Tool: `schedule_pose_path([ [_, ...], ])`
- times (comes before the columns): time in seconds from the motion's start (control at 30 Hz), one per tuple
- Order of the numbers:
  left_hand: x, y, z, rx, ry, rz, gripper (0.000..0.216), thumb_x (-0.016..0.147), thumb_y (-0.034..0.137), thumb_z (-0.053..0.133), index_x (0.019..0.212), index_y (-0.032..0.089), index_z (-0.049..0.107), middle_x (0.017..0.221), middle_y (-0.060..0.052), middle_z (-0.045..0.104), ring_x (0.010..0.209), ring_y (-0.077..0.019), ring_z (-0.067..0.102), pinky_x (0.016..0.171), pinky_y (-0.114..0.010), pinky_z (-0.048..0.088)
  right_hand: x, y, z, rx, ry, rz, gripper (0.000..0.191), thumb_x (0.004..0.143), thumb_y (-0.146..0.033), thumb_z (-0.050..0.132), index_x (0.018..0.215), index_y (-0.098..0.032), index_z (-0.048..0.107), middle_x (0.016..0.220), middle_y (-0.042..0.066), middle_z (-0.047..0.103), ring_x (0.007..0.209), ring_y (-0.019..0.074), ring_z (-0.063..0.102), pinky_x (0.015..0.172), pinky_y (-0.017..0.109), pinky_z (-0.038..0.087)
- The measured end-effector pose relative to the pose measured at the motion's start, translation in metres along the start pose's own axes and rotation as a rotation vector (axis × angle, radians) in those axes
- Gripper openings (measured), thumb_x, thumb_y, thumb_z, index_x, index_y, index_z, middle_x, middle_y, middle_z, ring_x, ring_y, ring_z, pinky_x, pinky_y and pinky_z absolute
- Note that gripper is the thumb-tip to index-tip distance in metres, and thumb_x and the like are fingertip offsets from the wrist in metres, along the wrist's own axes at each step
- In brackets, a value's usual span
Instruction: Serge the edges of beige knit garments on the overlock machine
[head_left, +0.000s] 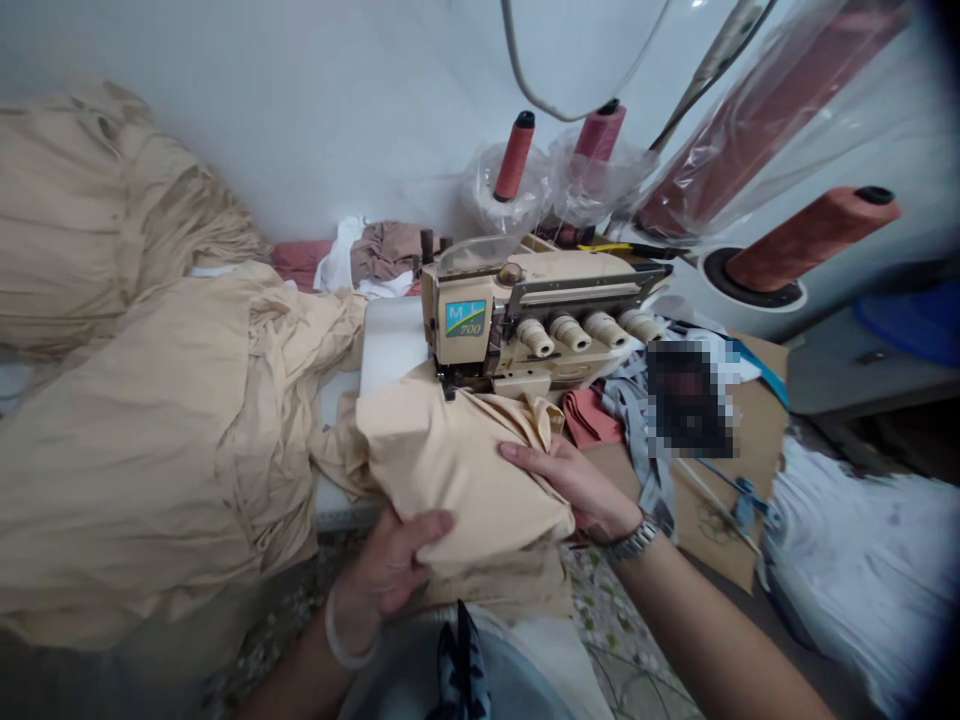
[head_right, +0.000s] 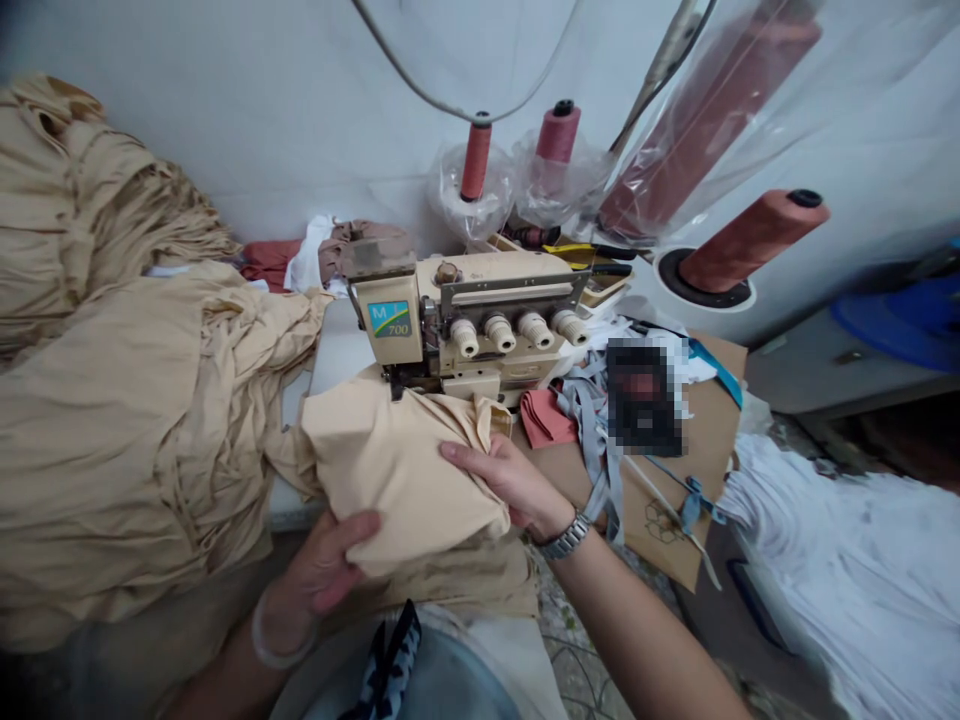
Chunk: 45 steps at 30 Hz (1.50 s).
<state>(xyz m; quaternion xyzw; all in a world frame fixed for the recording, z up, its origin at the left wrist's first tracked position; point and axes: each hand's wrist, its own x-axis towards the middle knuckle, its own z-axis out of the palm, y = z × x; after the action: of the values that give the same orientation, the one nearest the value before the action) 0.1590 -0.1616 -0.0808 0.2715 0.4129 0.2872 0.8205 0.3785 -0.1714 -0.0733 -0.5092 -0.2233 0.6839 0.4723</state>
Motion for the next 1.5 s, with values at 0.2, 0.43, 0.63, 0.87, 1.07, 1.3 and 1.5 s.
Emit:
schedule_pose_path([
  [0.2, 0.0, 0.001, 0.0, 0.255, -0.041, 0.009, 0.066, 0.069, 0.037, 0.087, 0.128, 0.017, 0.065, 0.131, -0.013, 0.068, 0.121, -0.0299, 0.063, 0.103, -0.038, 0.051, -0.005, -0.002, -0.006, -0.101, 0.028, -0.1, 0.036, 0.071, -0.044, 0.084, 0.091, -0.015, 0.078, 0.084, 0.007, 0.079, 0.071, 0.0199, 0.072, 0.062, 0.027, 0.058],
  [0.43, 0.014, 0.022, -0.003, 0.476, 0.01, 0.104, 0.049, 0.074, 0.047, 0.081, 0.108, 0.012, 0.075, 0.105, -0.011, 0.078, 0.096, -0.0271, 0.072, 0.083, -0.033, 0.056, -0.008, 0.005, 0.005, -0.047, 0.075, -0.182, 0.042, 0.072, -0.048, 0.082, 0.099, -0.016, 0.078, 0.095, 0.008, 0.079, 0.083, 0.0249, 0.074, 0.078, 0.035, 0.06],
  [0.63, 0.02, 0.033, -0.002, 0.413, -0.032, 0.183, 0.048, 0.072, 0.041, 0.084, 0.112, 0.016, 0.073, 0.113, -0.009, 0.076, 0.105, -0.0253, 0.07, 0.092, -0.032, 0.055, -0.016, 0.02, 0.019, 0.079, 0.105, -0.196, 0.044, 0.071, -0.05, 0.083, 0.101, -0.018, 0.077, 0.1, 0.01, 0.079, 0.087, 0.0292, 0.075, 0.079, 0.04, 0.061],
  [0.87, 0.01, 0.044, -0.003, 0.438, -0.15, -0.014, 0.062, 0.068, 0.043, 0.086, 0.12, 0.012, 0.069, 0.107, -0.012, 0.077, 0.101, -0.0293, 0.072, 0.089, -0.036, 0.057, -0.028, 0.04, 0.045, 0.238, 0.104, -0.141, 0.047, 0.071, -0.049, 0.084, 0.106, -0.02, 0.076, 0.104, 0.01, 0.078, 0.09, 0.0299, 0.075, 0.08, 0.04, 0.061],
  [1.07, -0.001, 0.062, -0.032, 0.482, -0.1, -0.036, 0.063, 0.063, 0.053, 0.086, 0.109, 0.011, 0.073, 0.096, -0.011, 0.078, 0.089, -0.0268, 0.072, 0.073, -0.029, 0.058, -0.052, 0.069, 0.042, 0.134, 0.069, -0.102, 0.044, 0.071, -0.048, 0.085, 0.103, -0.018, 0.078, 0.098, 0.009, 0.079, 0.091, 0.0257, 0.073, 0.087, 0.035, 0.058],
  [1.3, -0.01, 0.055, -0.053, 0.705, -0.145, -0.068, 0.062, 0.069, 0.054, 0.082, 0.114, 0.014, 0.069, 0.104, -0.009, 0.076, 0.089, -0.0211, 0.068, 0.078, -0.027, 0.055, -0.095, 0.104, 0.029, 0.203, 0.29, 0.09, 0.048, 0.075, -0.057, 0.078, 0.102, -0.018, 0.078, 0.099, 0.012, 0.078, 0.091, 0.0295, 0.074, 0.081, 0.038, 0.059],
  [1.5, -0.024, 0.047, -0.066, 0.813, -0.057, -0.042, 0.052, 0.076, 0.065, 0.069, 0.079, 0.013, 0.07, 0.068, -0.003, 0.067, 0.059, -0.013, 0.054, 0.05, -0.021, 0.042, -0.094, 0.118, 0.026, 0.13, 0.386, -0.011, 0.052, 0.069, -0.061, 0.081, 0.095, -0.017, 0.079, 0.099, 0.014, 0.078, 0.1, 0.035, 0.072, 0.089, 0.044, 0.058],
])
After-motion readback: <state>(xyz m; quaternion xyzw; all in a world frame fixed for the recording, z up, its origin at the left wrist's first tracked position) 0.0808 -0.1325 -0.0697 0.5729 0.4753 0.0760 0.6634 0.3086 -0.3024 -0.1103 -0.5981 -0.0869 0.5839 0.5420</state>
